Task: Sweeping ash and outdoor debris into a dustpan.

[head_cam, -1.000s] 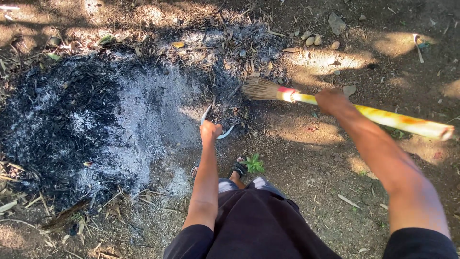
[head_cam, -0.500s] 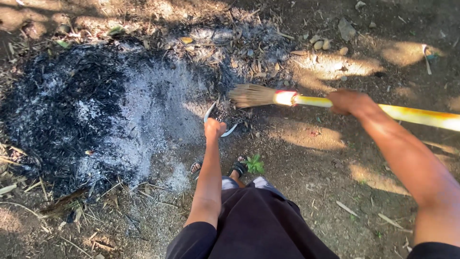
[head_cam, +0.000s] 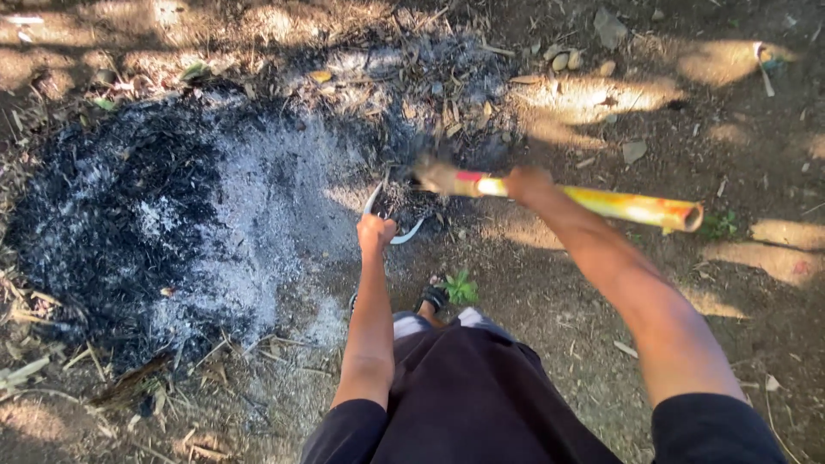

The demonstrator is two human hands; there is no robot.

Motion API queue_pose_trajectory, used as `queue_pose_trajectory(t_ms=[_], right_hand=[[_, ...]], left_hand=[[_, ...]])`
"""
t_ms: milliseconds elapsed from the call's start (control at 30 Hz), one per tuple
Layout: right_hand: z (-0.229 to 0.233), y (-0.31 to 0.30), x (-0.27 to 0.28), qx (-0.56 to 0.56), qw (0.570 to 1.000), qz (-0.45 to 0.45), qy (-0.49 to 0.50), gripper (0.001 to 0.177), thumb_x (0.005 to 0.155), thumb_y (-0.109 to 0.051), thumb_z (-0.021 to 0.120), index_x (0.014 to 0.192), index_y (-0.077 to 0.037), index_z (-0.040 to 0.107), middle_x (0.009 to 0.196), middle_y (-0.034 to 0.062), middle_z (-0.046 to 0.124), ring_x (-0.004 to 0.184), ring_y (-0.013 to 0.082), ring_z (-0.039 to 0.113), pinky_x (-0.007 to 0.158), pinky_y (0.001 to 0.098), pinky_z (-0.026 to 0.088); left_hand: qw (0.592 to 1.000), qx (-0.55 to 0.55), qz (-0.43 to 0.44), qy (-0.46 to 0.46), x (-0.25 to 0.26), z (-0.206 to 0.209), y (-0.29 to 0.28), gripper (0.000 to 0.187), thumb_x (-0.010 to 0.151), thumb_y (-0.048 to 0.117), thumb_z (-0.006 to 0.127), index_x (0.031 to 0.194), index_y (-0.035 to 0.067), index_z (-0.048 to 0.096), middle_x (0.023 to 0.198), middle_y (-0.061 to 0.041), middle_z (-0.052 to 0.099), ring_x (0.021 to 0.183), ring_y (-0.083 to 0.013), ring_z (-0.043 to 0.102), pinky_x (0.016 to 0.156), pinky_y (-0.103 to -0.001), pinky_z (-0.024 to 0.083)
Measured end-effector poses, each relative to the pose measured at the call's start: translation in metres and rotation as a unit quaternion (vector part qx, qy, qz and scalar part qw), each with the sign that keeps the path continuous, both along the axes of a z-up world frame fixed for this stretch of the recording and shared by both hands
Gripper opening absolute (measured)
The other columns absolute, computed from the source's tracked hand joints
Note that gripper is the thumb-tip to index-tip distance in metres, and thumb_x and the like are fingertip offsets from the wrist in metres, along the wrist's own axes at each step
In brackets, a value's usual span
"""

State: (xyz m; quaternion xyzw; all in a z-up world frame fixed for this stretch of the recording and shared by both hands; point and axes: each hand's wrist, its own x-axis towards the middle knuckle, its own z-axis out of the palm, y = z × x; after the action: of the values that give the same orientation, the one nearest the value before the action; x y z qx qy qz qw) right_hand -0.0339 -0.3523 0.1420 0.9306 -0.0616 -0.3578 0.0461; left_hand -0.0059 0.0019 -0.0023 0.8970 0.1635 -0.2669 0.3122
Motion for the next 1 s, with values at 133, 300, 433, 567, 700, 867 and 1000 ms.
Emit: queue_pose_trajectory(t_ms=[133, 300, 433, 567, 700, 867, 1000], right_hand=[[-0.004, -0.001, -0.028, -0.013, 0.998, 0.049, 0.029, 0.023, 0.094, -0.021, 0.065, 0.112, -0.014, 0.077, 0.107, 0.0134, 0.076, 0.097, 0.0303, 0.076, 0.083, 0.0445, 0.06], [0.058, 0.01, -0.052, 0.016, 0.995, -0.015, 0.099, 0.027, 0.089, -0.007, 0.069, 0.116, -0.012, 0.073, 0.11, 0.0143, 0.074, 0.095, 0.0284, 0.079, 0.08, 0.045, 0.063], [0.062, 0.04, -0.048, 0.017, 0.997, 0.025, 0.072, 0.024, 0.089, -0.007, 0.069, 0.112, -0.014, 0.074, 0.11, 0.0129, 0.075, 0.101, 0.0263, 0.075, 0.086, 0.0424, 0.061], [0.026, 0.067, -0.035, -0.01, 0.997, 0.026, 0.076, 0.022, 0.093, -0.013, 0.068, 0.113, -0.012, 0.077, 0.116, 0.0115, 0.075, 0.107, 0.0289, 0.073, 0.087, 0.0438, 0.06], [-0.006, 0.077, -0.007, -0.007, 0.999, -0.041, -0.018, 0.022, 0.093, -0.016, 0.067, 0.112, -0.014, 0.078, 0.113, 0.0114, 0.077, 0.104, 0.0279, 0.075, 0.084, 0.0423, 0.062], [-0.088, 0.109, -0.032, -0.01, 0.974, -0.193, -0.115, 0.024, 0.101, -0.022, 0.062, 0.115, -0.009, 0.077, 0.114, 0.0171, 0.076, 0.103, 0.032, 0.075, 0.086, 0.0429, 0.061], [-0.045, 0.144, -0.015, 0.013, 0.954, -0.295, 0.055, 0.035, 0.096, -0.028, 0.066, 0.127, -0.012, 0.071, 0.132, 0.0117, 0.066, 0.121, 0.0341, 0.064, 0.094, 0.0539, 0.055]], left_hand=[[0.999, 0.011, -0.027, 0.013, 0.03, -0.013, -0.006, 0.046, 0.076, 0.023, 0.063, 0.111, -0.006, 0.07, 0.118, -0.032, 0.068, 0.117, -0.0428, 0.066, 0.1, -0.044, 0.054], [0.998, 0.021, -0.025, 0.049, 0.03, 0.016, -0.01, 0.05, 0.076, 0.029, 0.069, 0.116, -0.002, 0.071, 0.124, -0.027, 0.067, 0.12, -0.0396, 0.065, 0.101, -0.044, 0.053], [0.997, 0.018, -0.023, 0.075, 0.036, 0.021, -0.013, 0.054, 0.075, 0.033, 0.074, 0.118, -0.001, 0.07, 0.125, -0.024, 0.068, 0.119, -0.0372, 0.066, 0.1, -0.043, 0.054], [0.984, -0.15, -0.001, 0.093, 0.027, -0.079, 0.01, 0.042, 0.082, 0.027, 0.07, 0.109, -0.004, 0.065, 0.107, -0.026, 0.063, 0.096, -0.0362, 0.063, 0.08, -0.043, 0.052], [0.868, -0.316, 0.197, 0.329, 0.06, -0.139, 0.004, 0.005, 0.091, 0.005, 0.058, 0.093, 0.001, 0.059, 0.077, -0.017, 0.06, 0.065, -0.0348, 0.068, 0.056, -0.048, 0.06], [0.759, -0.511, -0.037, 0.401, 0.071, -0.114, 0.034, 0.019, 0.089, 0.011, 0.054, 0.076, -0.002, 0.051, 0.064, -0.014, 0.055, 0.049, -0.0249, 0.053, 0.04, -0.039, 0.042], [0.683, -0.554, 0.167, 0.445, 0.08, -0.1, 0.035, 0.025, 0.086, 0.007, 0.059, 0.07, 0.009, 0.04, 0.056, -0.003, 0.036, 0.044, -0.0185, 0.039, 0.038, -0.035, 0.038]])
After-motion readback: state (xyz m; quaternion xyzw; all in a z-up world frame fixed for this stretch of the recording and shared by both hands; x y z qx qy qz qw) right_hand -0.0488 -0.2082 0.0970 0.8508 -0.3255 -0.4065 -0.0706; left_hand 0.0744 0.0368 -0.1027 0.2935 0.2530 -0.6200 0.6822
